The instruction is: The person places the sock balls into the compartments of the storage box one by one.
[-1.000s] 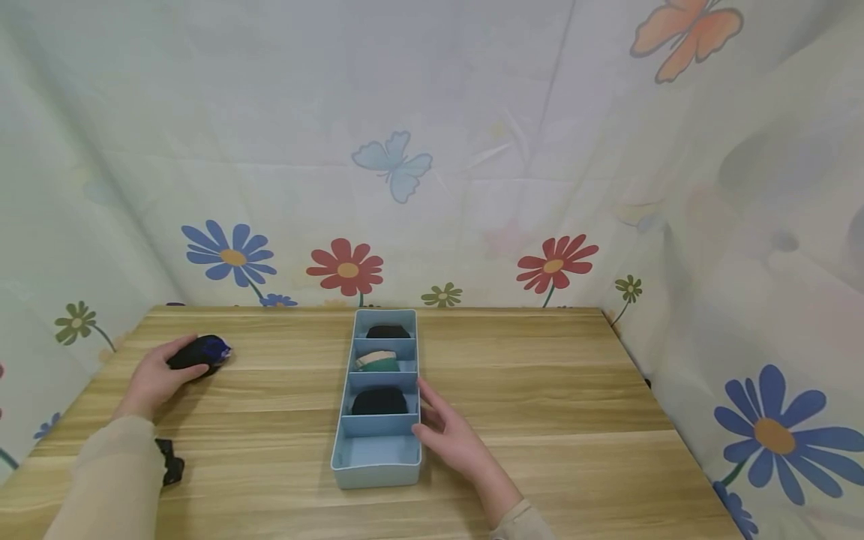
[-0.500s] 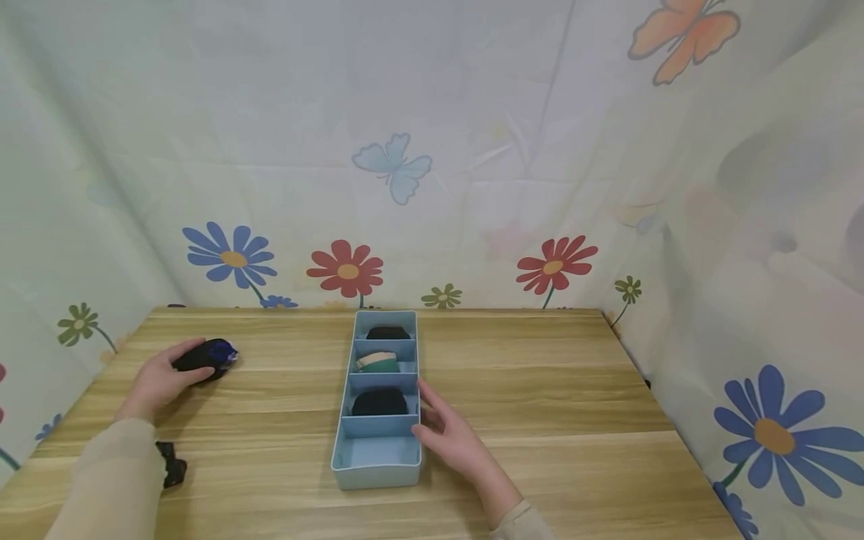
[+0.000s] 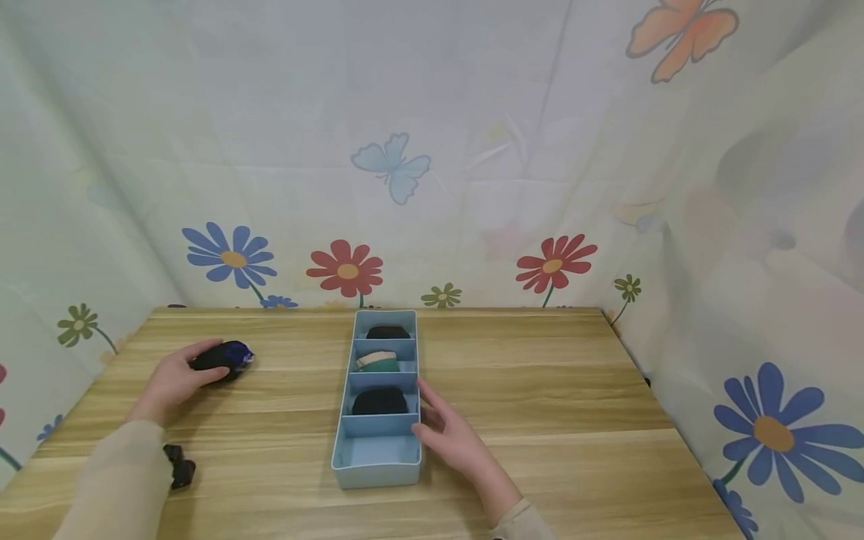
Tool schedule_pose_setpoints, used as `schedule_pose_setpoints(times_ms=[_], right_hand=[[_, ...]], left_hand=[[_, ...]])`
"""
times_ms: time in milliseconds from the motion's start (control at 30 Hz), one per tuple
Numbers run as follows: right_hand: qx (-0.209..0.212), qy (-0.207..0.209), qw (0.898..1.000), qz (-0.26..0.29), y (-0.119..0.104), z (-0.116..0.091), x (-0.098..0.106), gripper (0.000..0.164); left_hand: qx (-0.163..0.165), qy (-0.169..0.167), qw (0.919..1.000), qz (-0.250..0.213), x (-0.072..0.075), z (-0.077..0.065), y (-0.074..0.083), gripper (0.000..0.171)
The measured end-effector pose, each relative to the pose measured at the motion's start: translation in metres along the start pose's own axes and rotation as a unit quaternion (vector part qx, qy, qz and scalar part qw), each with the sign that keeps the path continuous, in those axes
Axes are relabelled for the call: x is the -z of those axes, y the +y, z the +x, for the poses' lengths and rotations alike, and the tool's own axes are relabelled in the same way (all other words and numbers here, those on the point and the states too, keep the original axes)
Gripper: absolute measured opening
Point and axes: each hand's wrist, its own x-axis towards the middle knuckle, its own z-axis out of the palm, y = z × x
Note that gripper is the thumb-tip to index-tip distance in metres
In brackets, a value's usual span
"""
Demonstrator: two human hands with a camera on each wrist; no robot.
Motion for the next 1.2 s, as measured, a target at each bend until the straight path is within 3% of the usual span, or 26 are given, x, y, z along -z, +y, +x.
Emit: schedule_pose_setpoints(times_ms=[667,1200], right_hand=[[0.005,0.003,1.0,-0.004,-0.002,-0.002,-0.001,0.069],[0.006,-0.002,1.0,0.007,-0.001,0.0,-0.002,0.068]], left_hand=[[-0.057,0.005,0.9972,-0.049,-0.025,-0.002,0.073,0.063],[-0.127,0.016,0.984,-0.124,-0.059,-0.037,0.137,0.06]])
